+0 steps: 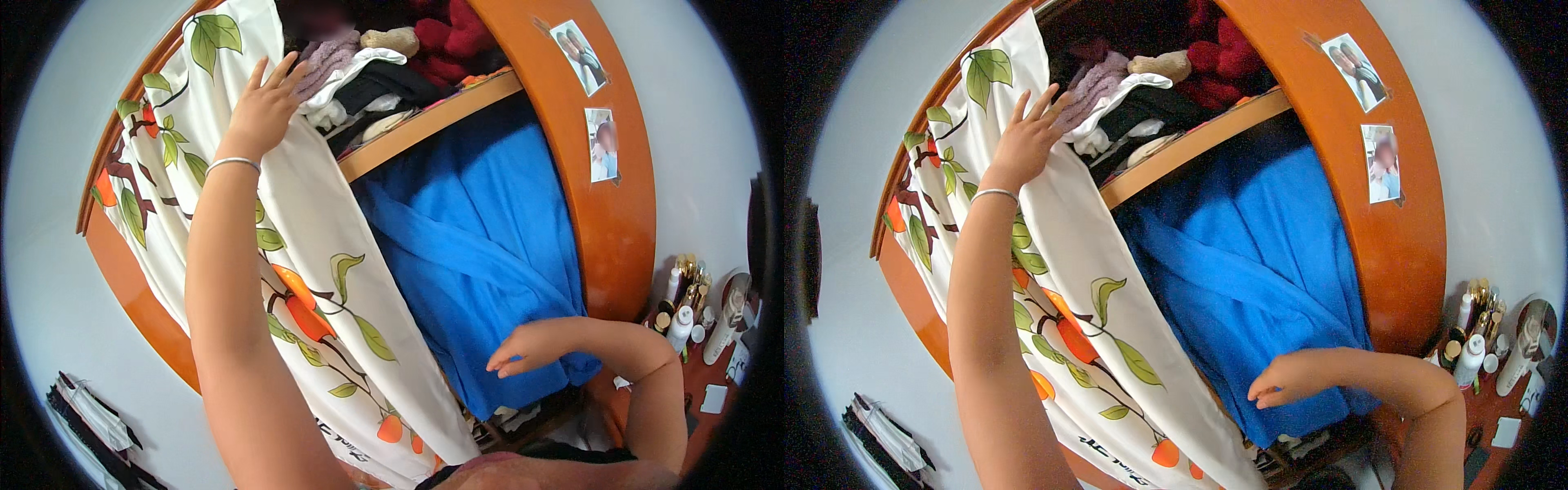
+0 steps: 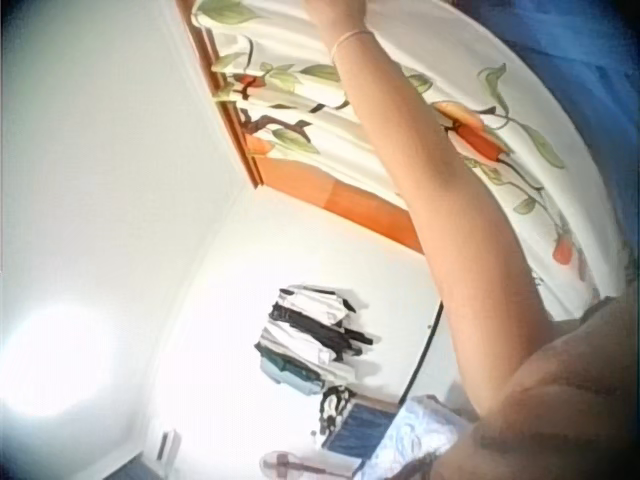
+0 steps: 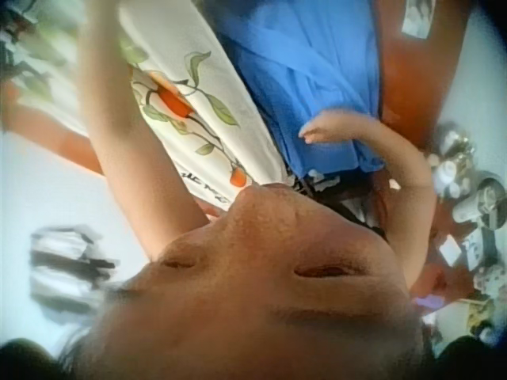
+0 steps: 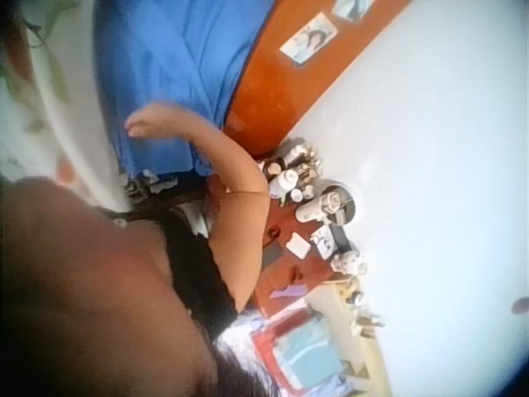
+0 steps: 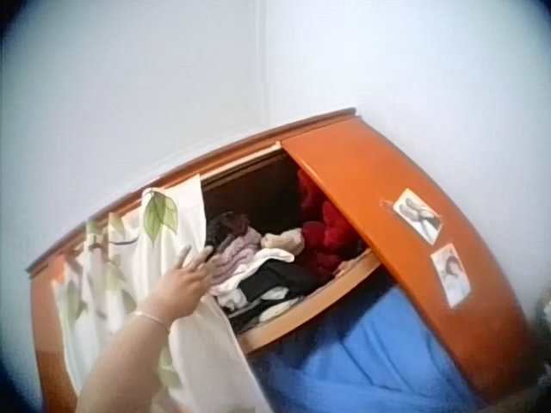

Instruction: The person organizes clothes in a wardrobe by shifting items on hangers, folding a white garment, and drawing a decorative fabric cover across the shelves.

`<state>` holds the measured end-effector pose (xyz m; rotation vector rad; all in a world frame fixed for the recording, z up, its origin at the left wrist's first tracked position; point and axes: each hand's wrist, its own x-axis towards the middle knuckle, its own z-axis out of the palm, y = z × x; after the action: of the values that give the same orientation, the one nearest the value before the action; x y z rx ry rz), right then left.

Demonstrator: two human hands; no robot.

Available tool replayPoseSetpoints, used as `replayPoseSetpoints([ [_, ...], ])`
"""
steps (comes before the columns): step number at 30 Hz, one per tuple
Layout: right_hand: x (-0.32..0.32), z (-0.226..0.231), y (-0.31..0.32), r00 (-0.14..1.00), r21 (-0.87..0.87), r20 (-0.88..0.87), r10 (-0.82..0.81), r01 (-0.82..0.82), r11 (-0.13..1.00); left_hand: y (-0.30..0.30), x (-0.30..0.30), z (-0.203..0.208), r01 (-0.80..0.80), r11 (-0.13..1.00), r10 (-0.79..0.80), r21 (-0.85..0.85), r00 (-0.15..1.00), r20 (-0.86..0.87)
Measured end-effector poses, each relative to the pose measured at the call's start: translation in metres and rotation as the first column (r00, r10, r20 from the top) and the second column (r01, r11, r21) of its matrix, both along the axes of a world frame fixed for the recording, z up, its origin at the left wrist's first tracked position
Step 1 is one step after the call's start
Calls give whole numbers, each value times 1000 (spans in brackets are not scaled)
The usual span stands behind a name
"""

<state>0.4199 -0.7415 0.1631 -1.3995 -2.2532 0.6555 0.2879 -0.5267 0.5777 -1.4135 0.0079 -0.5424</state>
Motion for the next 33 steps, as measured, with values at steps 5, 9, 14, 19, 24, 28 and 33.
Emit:
replayPoseSetpoints([
  [5,4,-25,-13,999,-92,27,-18,21,996,35,-32,25,-235,945,302,-226,893,333],
  [9,-2,-34,-13,997,-164,50,-58,66,984,61,-74,33,-175,955,278,-241,810,516],
  [14,-5,-47,-9,994,-134,-49,-97,90,987,81,-139,31,-230,813,561,-536,557,612],
  [19,-20,-62,11,970,-269,-140,-198,156,951,139,-189,12,-239,889,440,-390,682,584],
  [24,-52,-74,59,962,-308,-165,-220,161,937,145,-189,-50,70,967,56,-247,882,468],
  [28,-92,-93,108,938,-316,-258,-230,143,938,146,-179,-129,282,919,-190,-277,930,315],
  [33,-163,-129,162,944,-67,-329,-28,7,998,121,-220,-228,105,782,-152,-614,988,-24],
])
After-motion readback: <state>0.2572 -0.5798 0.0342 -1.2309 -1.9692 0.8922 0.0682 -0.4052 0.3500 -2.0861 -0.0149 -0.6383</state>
